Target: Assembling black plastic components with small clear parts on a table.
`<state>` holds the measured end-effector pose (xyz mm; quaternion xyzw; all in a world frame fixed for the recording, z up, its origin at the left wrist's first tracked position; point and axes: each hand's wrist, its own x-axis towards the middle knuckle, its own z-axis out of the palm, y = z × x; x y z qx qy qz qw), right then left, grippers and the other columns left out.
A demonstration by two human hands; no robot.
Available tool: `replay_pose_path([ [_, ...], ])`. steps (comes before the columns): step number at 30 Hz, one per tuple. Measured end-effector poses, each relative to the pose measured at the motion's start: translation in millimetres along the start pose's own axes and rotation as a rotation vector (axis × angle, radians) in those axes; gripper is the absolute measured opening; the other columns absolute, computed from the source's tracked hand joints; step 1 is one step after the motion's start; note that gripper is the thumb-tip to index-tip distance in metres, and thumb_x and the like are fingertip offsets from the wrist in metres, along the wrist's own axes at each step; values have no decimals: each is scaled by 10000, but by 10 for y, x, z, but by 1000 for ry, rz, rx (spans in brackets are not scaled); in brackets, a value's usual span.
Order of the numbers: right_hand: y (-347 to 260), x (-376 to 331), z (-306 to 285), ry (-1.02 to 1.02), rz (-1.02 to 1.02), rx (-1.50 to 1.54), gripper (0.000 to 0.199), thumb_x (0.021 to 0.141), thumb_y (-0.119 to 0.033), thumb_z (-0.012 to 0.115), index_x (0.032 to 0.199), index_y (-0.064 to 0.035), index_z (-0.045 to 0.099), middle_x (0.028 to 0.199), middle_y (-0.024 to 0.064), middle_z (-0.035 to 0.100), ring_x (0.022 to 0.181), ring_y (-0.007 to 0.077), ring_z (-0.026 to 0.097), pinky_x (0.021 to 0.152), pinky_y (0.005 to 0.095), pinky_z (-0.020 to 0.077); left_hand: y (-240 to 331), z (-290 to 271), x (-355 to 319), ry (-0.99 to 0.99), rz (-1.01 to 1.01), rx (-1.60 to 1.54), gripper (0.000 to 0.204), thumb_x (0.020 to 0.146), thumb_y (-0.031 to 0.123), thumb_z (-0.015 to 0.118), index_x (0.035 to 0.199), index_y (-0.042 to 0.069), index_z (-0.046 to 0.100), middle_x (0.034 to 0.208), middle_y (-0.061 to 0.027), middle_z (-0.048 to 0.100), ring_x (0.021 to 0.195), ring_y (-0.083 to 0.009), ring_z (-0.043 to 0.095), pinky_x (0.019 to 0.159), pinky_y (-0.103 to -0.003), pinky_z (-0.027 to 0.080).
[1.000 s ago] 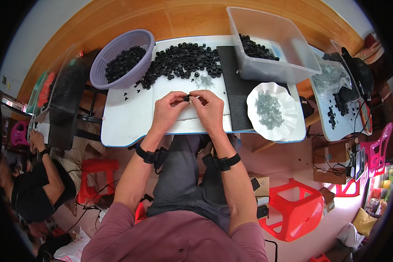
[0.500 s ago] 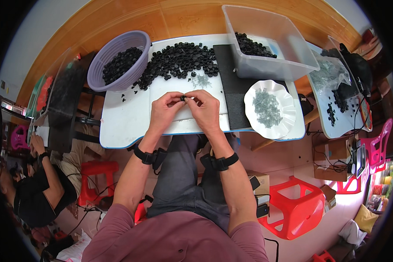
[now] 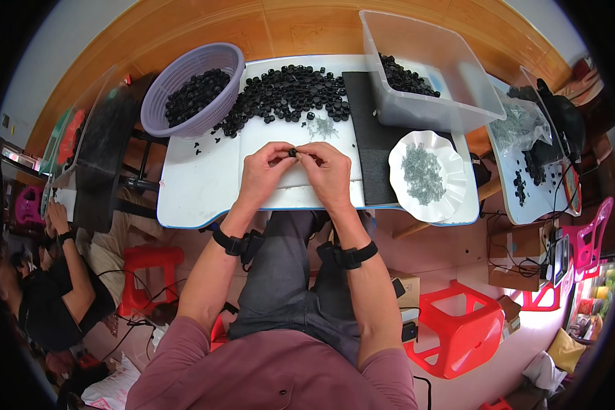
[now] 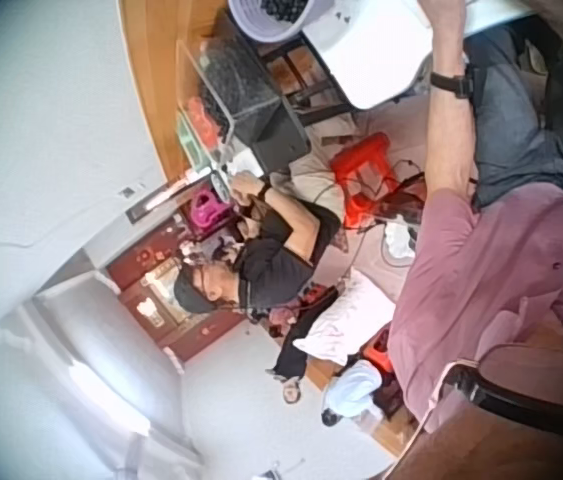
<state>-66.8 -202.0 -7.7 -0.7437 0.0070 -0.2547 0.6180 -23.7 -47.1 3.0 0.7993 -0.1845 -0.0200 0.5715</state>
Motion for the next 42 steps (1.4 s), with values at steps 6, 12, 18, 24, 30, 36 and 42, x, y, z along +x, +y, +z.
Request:
replay_pose_path([
  [6,11,12,1,10,-34,-17,122,872,22,730,978,0,785,915,100,770,775,147,714,687,257,546,-30,6,7,0,20,6,244,911,68,776,1138,-7,728,964,-85,787,877,-119,736,802,-257,578],
  [12,-61,0,7,0,-129,-110,126,868,38,716,975,-2,771,924,113,764,790,195,732,701,288,568,-58,-14,0,-10,7,-18,248,904,57,777,1137,-13,731,964,-96,788,879,-126,741,804,-261,585],
  [18,-83,-16,23,1,-211,-198,120,860,47,718,960,-9,756,901,119,749,782,224,734,696,307,575,-44,-18,-4,9,47,-27,233,897,86,774,1101,-23,740,946,-131,793,859,-174,770,774,-282,598],
  [24,-80,-30,41,3,-322,-270,130,860,42,723,969,-23,750,896,122,741,777,263,735,693,323,578,-51,-26,10,-2,-4,-86,227,895,68,767,1099,-28,746,944,-133,792,862,-163,762,779,-279,594],
  [30,-75,-31,49,-8,-386,-315,146,864,35,726,993,-25,755,913,123,749,795,273,738,696,338,581,-76,-31,28,-15,-56,-154,249,890,55,768,1122,-33,745,946,-117,791,873,-135,748,787,-264,585],
  [36,-113,-32,48,-12,-476,-467,253,865,43,682,1094,-58,725,917,105,744,801,301,720,707,384,571,-98,-99,77,-76,-95,-316,264,923,71,755,1157,-50,732,997,-108,786,919,-121,726,807,-240,569],
  [42,-59,-39,42,-24,-439,-403,265,884,79,658,1115,-43,705,968,120,759,873,291,738,747,360,576,-65,-173,134,-141,-180,-316,281,953,68,731,1206,-51,706,1057,-99,771,932,-111,706,842,-237,552],
])
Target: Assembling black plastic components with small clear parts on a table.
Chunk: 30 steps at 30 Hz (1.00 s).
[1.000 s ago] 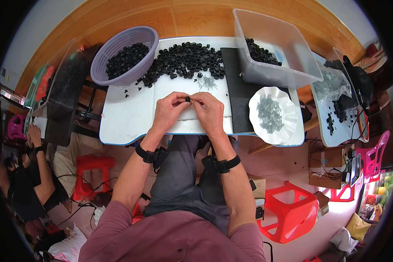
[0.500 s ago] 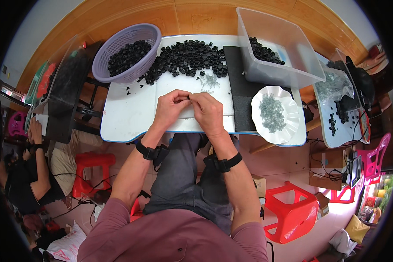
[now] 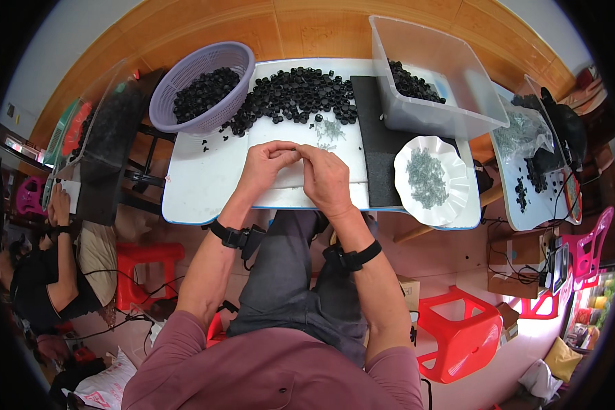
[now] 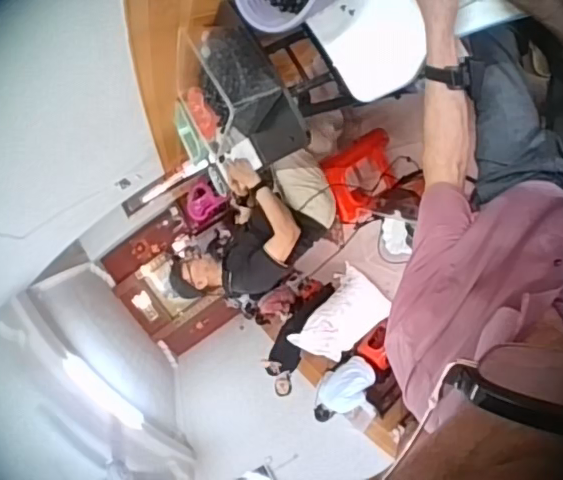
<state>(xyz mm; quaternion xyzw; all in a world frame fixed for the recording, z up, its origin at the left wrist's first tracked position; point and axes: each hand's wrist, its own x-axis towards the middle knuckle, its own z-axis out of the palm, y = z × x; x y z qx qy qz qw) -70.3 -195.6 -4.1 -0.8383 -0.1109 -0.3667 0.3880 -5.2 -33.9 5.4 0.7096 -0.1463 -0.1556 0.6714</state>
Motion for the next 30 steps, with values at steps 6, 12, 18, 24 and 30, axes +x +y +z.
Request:
replay_pose_path([
  [6,-11,-13,4,29,246,223,268,911,16,676,1173,-37,657,968,128,773,875,250,766,759,338,585,-135,62,-15,51,61,-31,226,946,61,739,1144,-43,713,997,-59,753,909,-83,682,802,-229,544],
  [12,101,1,-46,189,513,351,231,951,26,641,1181,24,654,955,90,759,862,133,719,769,262,556,-115,126,-34,100,109,135,229,936,87,746,1139,-15,722,931,-44,743,832,-80,661,775,-243,540],
  [18,307,44,-33,264,541,327,145,938,3,663,1076,8,707,898,100,756,819,121,716,727,275,558,-87,156,-29,145,121,149,213,920,98,762,1098,-16,735,892,-47,743,799,-76,661,749,-238,540],
  [24,388,228,-204,234,566,66,130,939,-107,702,1019,-8,727,817,118,735,714,192,694,690,327,537,-150,147,-17,148,176,147,218,911,98,771,1091,-21,736,882,-53,744,789,-73,660,744,-235,543],
  [30,273,163,-169,75,515,-141,146,939,-175,714,1010,-51,741,750,142,699,666,299,682,637,400,512,20,127,-68,135,122,109,206,931,113,770,1100,-2,744,909,-1,719,815,-45,626,760,-213,519],
])
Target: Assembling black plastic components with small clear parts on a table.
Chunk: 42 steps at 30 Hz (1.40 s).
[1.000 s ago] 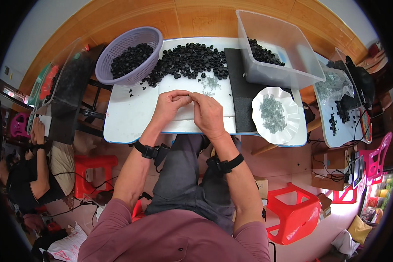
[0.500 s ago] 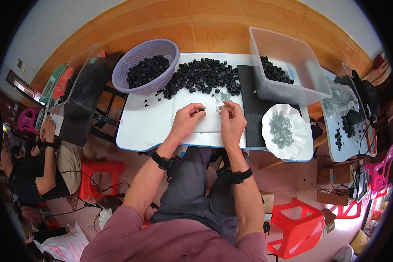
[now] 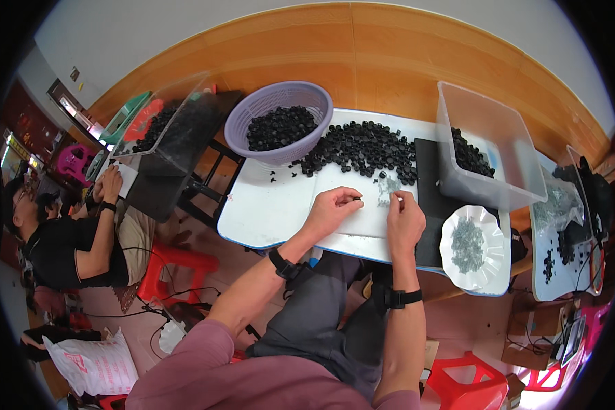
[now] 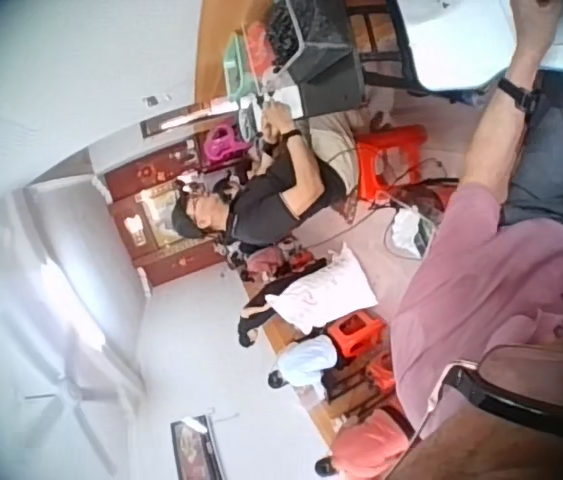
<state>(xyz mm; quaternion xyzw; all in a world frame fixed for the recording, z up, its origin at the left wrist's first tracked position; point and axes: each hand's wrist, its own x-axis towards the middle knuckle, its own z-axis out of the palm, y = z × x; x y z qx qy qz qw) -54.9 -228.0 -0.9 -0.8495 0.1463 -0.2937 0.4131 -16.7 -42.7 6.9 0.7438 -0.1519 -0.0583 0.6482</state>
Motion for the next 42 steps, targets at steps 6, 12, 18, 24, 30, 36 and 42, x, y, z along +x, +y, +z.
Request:
replay_pose_path([
  [6,122,-9,49,48,-61,-19,128,932,-204,721,992,-93,743,771,144,717,705,342,704,649,431,532,697,-725,406,128,304,258,189,855,119,814,1016,31,769,921,-57,766,813,-97,696,740,-270,553],
  [12,123,-3,106,31,-53,14,126,926,-210,729,981,-98,744,764,130,722,696,338,709,642,428,535,766,-1122,936,308,619,643,299,857,37,696,1154,39,728,1079,-144,736,917,-282,712,822,-379,569],
  [18,76,-2,53,40,-56,16,126,919,-211,737,967,-95,744,751,131,717,691,332,708,641,423,535,87,-589,629,20,335,695,225,858,118,730,1053,4,735,921,-159,714,859,-317,695,806,-429,552],
  [24,107,-9,44,37,-57,11,129,918,-214,740,958,-92,741,739,127,712,689,329,705,639,419,531,38,-339,677,134,110,778,294,839,149,784,1064,-24,706,958,-185,717,912,-348,694,843,-449,547],
  [30,78,9,47,122,-87,130,82,919,-122,721,970,-59,730,816,123,709,668,283,679,633,387,523,-41,-358,668,210,136,784,233,808,185,799,950,7,749,853,-121,681,817,-279,672,779,-406,532],
  [36,93,35,52,124,-131,156,116,873,-66,731,986,-37,726,877,100,685,658,234,640,643,359,517,28,-230,356,56,147,677,216,798,164,789,957,25,744,902,-108,676,852,-266,661,798,-393,524],
  [42,4,-11,-36,-162,-135,7,224,820,-134,791,1021,-50,735,1007,114,680,733,245,661,699,377,536,-125,-195,204,99,188,643,271,798,181,819,1015,34,751,977,-103,650,991,-274,620,902,-386,496],
])
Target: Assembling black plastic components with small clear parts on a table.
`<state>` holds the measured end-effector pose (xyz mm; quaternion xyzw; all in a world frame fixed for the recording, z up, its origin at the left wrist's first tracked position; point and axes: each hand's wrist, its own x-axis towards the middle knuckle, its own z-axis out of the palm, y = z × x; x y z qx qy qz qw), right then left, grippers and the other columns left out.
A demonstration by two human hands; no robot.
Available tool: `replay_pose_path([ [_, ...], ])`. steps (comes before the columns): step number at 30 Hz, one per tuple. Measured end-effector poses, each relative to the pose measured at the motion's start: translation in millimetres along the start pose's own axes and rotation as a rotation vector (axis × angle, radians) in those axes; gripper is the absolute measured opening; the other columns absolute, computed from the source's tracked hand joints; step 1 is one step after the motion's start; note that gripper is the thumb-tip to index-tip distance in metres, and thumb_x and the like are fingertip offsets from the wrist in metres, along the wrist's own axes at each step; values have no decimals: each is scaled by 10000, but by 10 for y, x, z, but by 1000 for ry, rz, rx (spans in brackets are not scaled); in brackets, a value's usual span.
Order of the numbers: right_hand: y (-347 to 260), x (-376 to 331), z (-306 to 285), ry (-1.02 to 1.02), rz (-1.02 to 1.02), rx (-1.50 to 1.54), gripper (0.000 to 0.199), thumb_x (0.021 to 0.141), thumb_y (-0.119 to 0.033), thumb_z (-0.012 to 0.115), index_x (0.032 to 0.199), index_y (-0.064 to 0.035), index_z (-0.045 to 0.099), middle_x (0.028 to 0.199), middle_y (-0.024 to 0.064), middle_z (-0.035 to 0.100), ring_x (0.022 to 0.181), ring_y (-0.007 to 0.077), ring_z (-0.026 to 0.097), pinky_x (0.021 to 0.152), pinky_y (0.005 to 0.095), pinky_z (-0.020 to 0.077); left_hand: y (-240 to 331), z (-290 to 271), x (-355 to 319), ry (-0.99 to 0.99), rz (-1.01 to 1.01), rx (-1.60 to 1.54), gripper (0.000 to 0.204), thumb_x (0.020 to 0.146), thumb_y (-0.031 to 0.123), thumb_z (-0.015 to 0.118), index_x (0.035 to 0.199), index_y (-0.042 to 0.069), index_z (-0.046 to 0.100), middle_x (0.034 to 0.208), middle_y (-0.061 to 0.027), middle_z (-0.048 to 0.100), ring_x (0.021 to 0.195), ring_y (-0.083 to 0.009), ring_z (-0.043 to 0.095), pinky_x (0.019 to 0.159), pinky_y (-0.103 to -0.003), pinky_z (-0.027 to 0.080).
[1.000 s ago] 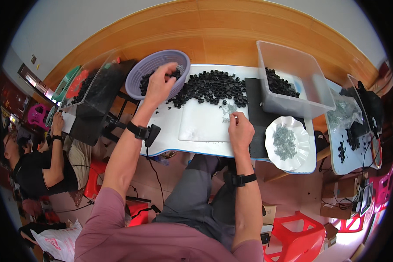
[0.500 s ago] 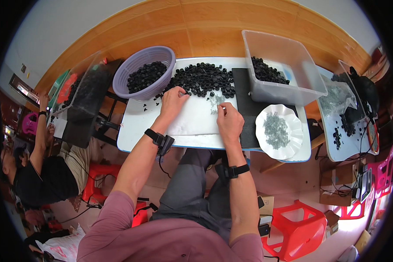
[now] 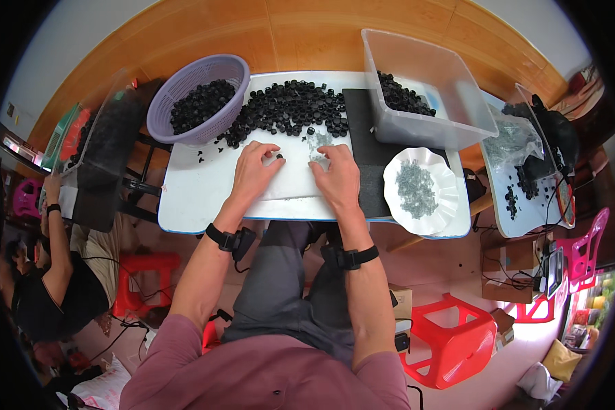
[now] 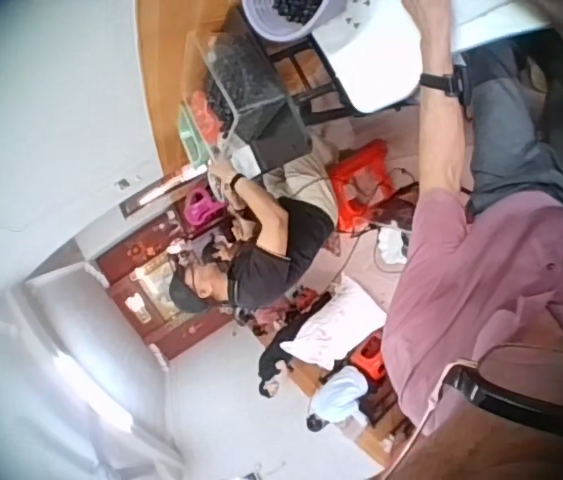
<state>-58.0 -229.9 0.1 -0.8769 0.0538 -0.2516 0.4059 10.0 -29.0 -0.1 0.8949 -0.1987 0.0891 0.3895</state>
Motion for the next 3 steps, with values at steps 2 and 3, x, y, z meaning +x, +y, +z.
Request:
replay_pose_path([
  [2,28,-8,10,-37,9,-45,271,810,-151,804,1055,-55,739,1046,123,677,838,255,682,774,384,546,-51,26,-39,26,45,13,319,796,192,830,1066,44,746,984,-103,645,1003,-278,613,920,-387,492],
  [3,48,8,9,-66,14,-83,317,800,-168,817,1089,-61,742,1086,131,673,943,266,704,849,392,555,-55,39,-40,26,52,16,347,797,195,830,1099,50,739,987,-105,648,995,-279,617,918,-391,495],
])
